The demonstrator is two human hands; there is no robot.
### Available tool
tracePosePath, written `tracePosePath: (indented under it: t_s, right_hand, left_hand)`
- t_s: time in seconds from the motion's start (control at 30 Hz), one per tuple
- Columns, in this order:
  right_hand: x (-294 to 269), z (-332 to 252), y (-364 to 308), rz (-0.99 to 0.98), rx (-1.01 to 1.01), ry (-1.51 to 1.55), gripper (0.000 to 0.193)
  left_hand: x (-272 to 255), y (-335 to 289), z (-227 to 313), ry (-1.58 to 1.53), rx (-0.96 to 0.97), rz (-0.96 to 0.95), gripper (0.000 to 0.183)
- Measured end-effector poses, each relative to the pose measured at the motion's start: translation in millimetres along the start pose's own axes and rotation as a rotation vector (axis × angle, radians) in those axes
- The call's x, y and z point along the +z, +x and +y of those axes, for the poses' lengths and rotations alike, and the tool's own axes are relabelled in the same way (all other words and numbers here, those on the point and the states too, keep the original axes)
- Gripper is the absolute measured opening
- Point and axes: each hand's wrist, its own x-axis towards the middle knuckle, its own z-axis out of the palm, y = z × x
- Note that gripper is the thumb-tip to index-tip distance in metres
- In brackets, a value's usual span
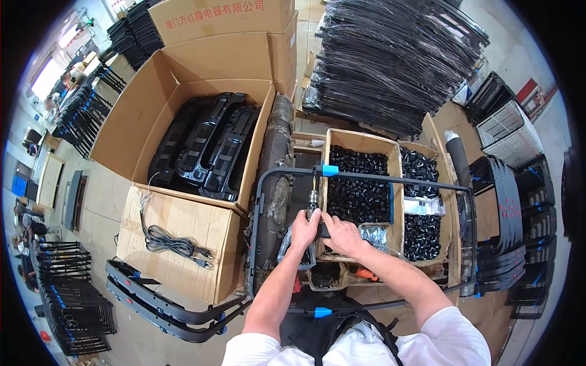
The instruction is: Assembling a metal handle frame for fitness equipment by attaching plastic components and managing internal wiring.
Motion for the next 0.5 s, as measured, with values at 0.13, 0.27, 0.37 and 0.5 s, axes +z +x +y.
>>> tracePosePath:
  t_s: [0.13,0.27,0.37,0.5]
  right_hand:
    - [2.2,2.6,2.5,0.004,0.009,-0.006,0.089]
    - [1.6,1.7,4.0,-0.010,0.030,0.033,0.088]
    - [2.5,7.1,1.0,0.023,0.020,0.074,0.090]
    - [0.3,4.9,0.8,0.040,0.016,0.080,0.092]
  left_hand:
    - [2.8,3.1,0.0,-0.024,-0.003,0.003,0.060]
    - [3.0,3.5,1.6,-0.035,-0.019,0.002,0.061]
    - [3.0,1.0,13.0,0.023,-0.045,-0.018,0.062]
    - [0.8,-0.8,17.1,0.044,-0.048,-0.002,0.062]
